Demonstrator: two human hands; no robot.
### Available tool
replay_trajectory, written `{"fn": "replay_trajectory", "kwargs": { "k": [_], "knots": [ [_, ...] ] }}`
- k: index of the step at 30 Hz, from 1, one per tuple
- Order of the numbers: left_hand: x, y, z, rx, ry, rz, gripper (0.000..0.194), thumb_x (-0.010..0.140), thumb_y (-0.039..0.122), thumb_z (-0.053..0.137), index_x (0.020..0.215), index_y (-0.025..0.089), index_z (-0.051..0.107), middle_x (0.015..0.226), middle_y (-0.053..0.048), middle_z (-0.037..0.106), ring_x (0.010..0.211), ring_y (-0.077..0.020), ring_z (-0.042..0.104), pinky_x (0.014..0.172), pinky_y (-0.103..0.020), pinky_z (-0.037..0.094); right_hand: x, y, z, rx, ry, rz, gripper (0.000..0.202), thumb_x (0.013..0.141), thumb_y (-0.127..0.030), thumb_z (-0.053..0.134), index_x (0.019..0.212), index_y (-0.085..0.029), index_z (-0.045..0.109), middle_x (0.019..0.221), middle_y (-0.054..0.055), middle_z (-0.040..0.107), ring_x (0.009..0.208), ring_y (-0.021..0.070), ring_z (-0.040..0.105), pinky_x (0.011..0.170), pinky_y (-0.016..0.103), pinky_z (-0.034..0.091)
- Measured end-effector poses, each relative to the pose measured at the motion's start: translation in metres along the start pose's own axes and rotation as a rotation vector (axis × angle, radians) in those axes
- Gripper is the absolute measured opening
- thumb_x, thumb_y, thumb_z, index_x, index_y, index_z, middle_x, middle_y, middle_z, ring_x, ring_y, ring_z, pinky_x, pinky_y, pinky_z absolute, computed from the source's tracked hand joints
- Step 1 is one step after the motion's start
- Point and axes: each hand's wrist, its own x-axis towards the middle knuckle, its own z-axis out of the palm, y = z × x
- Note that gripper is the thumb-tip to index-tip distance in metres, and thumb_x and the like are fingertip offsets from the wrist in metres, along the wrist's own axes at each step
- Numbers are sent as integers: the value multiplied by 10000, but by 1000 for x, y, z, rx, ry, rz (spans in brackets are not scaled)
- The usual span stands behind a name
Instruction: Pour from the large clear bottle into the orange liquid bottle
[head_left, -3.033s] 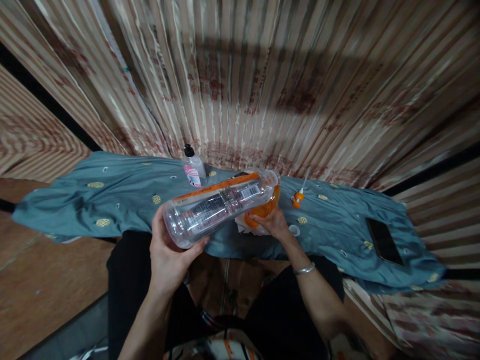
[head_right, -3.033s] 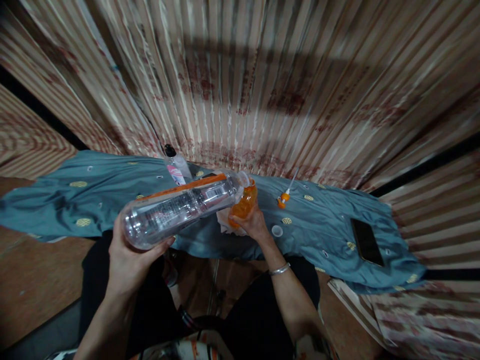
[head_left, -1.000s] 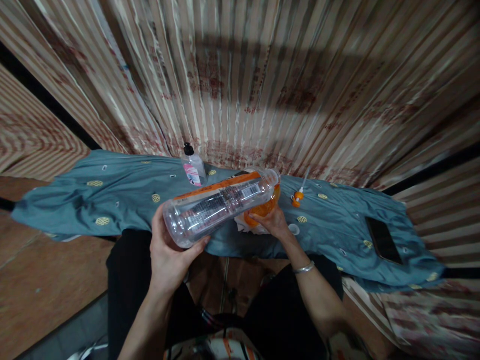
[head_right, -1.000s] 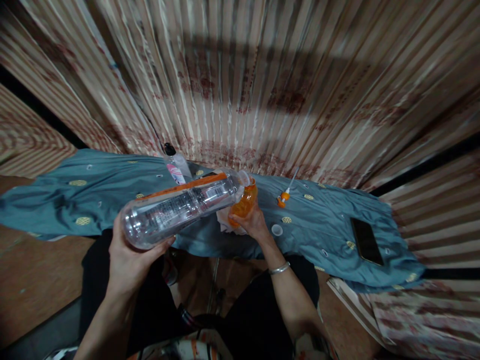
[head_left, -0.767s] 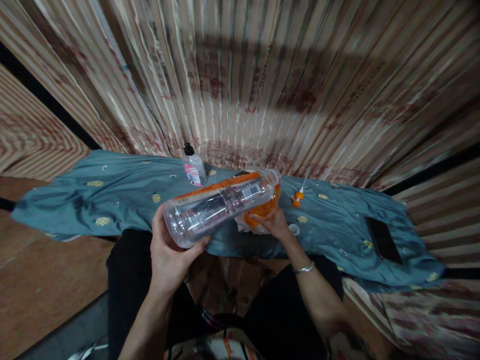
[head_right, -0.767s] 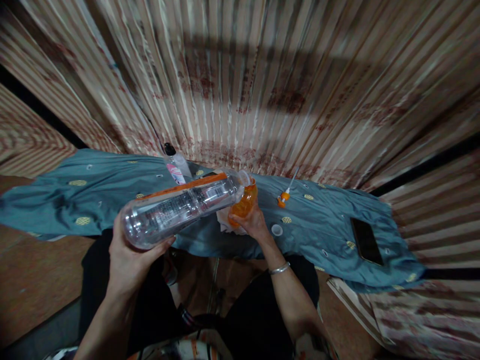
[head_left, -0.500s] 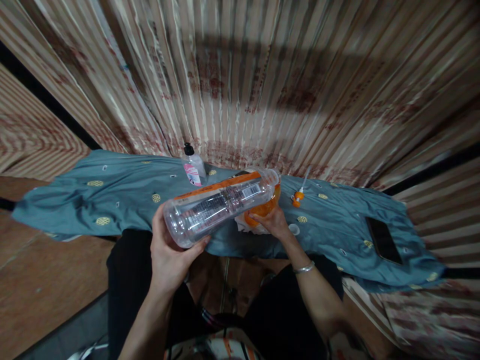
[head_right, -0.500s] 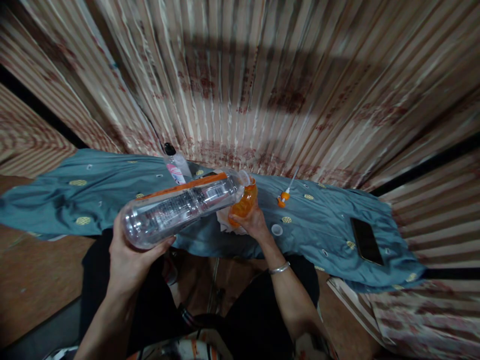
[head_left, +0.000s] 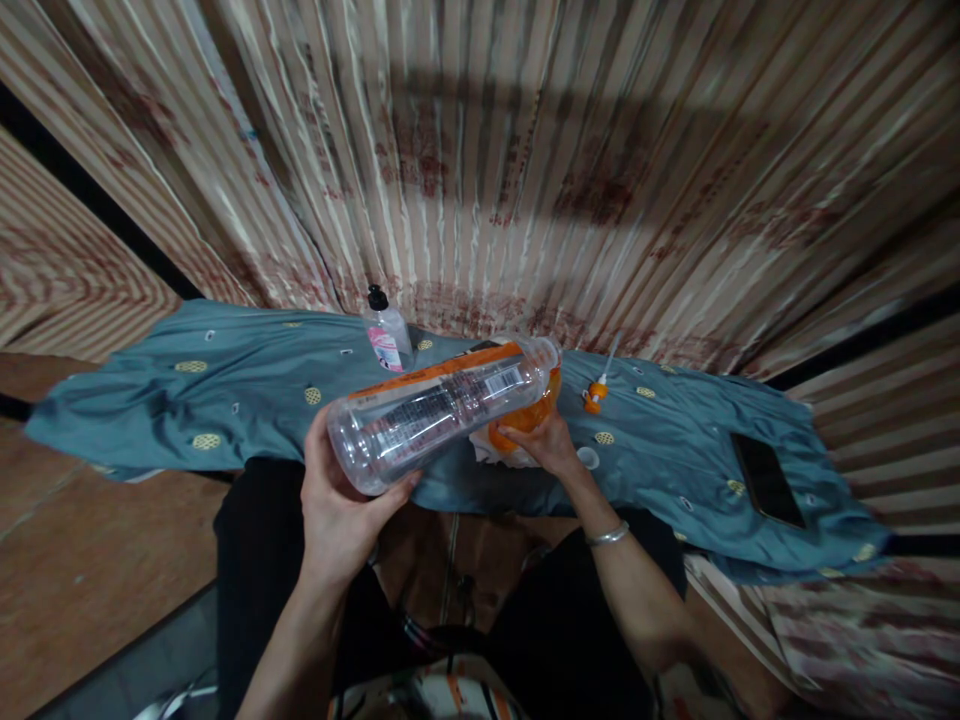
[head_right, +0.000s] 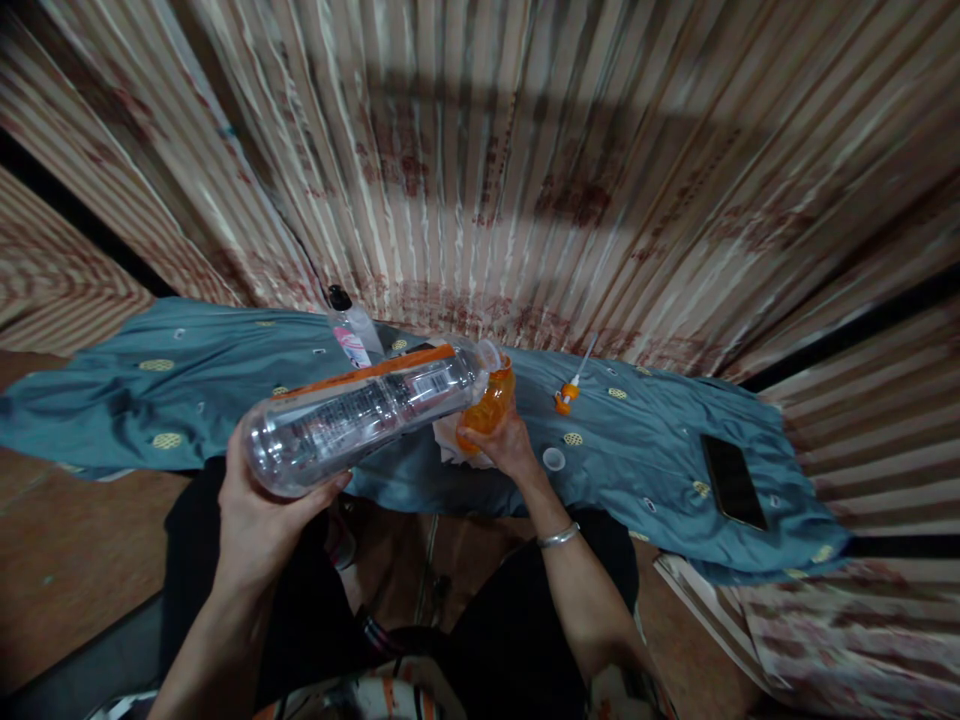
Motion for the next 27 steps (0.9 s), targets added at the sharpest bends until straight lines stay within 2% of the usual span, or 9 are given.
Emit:
{"fn": "replay_trajectory", "kwargs": {
  "k": [18, 27],
  "knots": [
    [-1, -3, -1, -11, -2, 6, 967, 530, 372, 993, 1385, 201, 576, 1426, -171, 658, 1309, -353, 675, 1085, -445, 574, -1, 2, 1, 23, 3, 20, 807, 632, -529, 928, 1327, -237, 641, 1268, 119, 802, 1139, 366, 785, 1015, 544, 638],
    [0, -1, 0, -15, -15, 34, 943, 539, 335, 985, 1372, 183, 571, 1393, -179, 677, 1267, -347, 703, 1045, -430, 598, -1, 3, 0, 18, 3, 13, 808, 638, -547, 922, 1325, -229, 637, 1269, 120, 805, 1154, 368, 782, 1022, 537, 637]
  ]
}}
